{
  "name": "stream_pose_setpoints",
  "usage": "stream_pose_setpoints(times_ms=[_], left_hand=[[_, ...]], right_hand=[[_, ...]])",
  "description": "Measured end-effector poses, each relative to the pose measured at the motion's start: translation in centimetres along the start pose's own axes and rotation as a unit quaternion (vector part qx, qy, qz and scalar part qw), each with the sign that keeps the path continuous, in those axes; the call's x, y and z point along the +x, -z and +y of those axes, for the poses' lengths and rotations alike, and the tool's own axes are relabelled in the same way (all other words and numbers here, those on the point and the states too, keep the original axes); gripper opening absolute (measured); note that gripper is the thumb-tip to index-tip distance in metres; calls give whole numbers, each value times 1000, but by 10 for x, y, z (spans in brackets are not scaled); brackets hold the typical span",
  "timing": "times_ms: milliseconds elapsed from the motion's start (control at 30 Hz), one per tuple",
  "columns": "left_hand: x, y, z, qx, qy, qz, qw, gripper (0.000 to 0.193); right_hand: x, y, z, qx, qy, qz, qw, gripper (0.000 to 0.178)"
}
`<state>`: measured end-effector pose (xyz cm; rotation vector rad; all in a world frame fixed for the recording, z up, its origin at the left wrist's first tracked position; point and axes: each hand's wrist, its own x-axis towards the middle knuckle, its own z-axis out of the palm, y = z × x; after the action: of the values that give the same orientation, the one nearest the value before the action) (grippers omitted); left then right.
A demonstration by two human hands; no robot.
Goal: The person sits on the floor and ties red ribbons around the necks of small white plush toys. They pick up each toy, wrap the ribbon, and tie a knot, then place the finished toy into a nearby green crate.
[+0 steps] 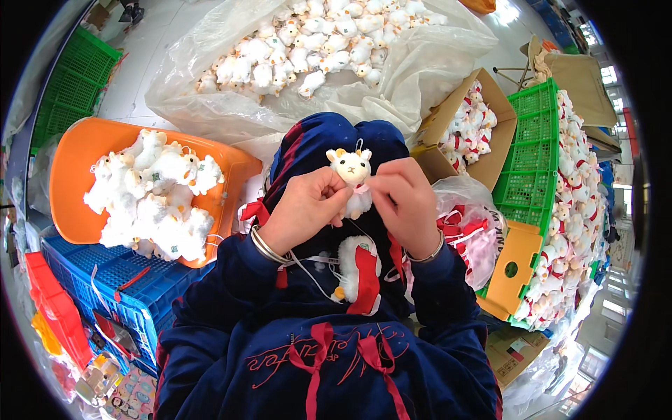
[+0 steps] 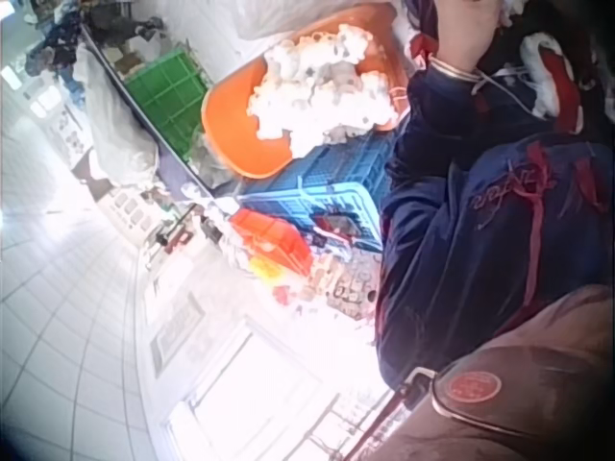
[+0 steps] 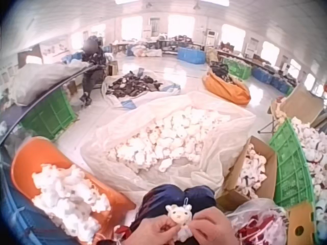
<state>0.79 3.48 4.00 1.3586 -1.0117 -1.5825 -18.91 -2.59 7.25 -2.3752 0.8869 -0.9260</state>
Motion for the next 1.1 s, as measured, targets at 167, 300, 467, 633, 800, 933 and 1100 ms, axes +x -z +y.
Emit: stream_pose_setpoints(times_ms=[167,300,467,633,800,933,1100], left_hand=[[4,1,2,-31,25,2,999,15],[2,2,-3,-36,25,9,999,16],[2,1,2,-25,41,-2,999,18],[-1,1,3,-19,30,-12,999,16],[-1,1,-1,-23,24,-14,999,15],[-2,1,-2,-19,22,-19,999,14],[-3,1,-5,-32,1,-24,999,13]], right_hand=[[-21,1,-12,58,52,-119,990,20],[-35,21,-17,149,-24,-280,948,21],[-29,28,-22,240,-351,-14,905,16],[-13,15,-24,250,-403,-30,880,22],[-5,2,-34,196,-269,101,938,19],[-6,2,-36,91,-242,-58,964,27],[-17,1,-33,39,-266,-112,957,23]])
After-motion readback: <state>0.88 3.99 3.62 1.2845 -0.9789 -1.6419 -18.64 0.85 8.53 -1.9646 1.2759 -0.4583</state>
